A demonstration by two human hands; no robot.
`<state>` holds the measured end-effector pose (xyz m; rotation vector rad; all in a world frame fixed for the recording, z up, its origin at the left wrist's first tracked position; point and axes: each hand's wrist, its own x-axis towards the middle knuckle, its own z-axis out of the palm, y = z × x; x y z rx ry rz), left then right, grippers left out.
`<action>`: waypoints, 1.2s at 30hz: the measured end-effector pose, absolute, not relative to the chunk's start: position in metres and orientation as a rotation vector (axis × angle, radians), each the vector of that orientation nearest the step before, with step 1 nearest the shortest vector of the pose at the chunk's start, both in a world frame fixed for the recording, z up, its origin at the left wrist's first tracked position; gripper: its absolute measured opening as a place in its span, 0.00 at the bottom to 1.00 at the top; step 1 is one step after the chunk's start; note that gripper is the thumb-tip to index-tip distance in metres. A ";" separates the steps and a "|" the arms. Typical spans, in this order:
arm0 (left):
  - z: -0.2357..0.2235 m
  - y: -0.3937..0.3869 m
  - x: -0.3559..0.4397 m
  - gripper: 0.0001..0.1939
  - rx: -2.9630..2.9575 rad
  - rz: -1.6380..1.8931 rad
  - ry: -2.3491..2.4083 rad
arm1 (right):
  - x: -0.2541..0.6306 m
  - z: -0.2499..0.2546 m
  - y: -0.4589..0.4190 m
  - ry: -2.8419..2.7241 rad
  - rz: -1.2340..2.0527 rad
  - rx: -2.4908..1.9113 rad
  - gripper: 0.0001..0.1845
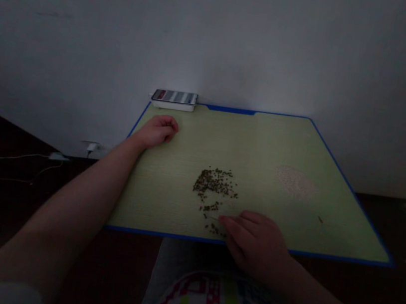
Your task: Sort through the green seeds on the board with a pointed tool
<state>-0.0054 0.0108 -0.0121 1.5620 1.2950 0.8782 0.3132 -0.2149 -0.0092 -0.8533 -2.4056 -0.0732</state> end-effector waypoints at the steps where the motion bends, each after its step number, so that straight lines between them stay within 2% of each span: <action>1: -0.013 0.011 -0.006 0.08 1.568 0.877 1.290 | 0.313 -0.009 -0.215 -2.408 -0.062 -0.842 0.13; 36: -0.010 0.009 -0.004 0.08 1.559 0.874 1.301 | 0.315 -0.008 -0.214 -2.429 -0.043 -0.864 0.13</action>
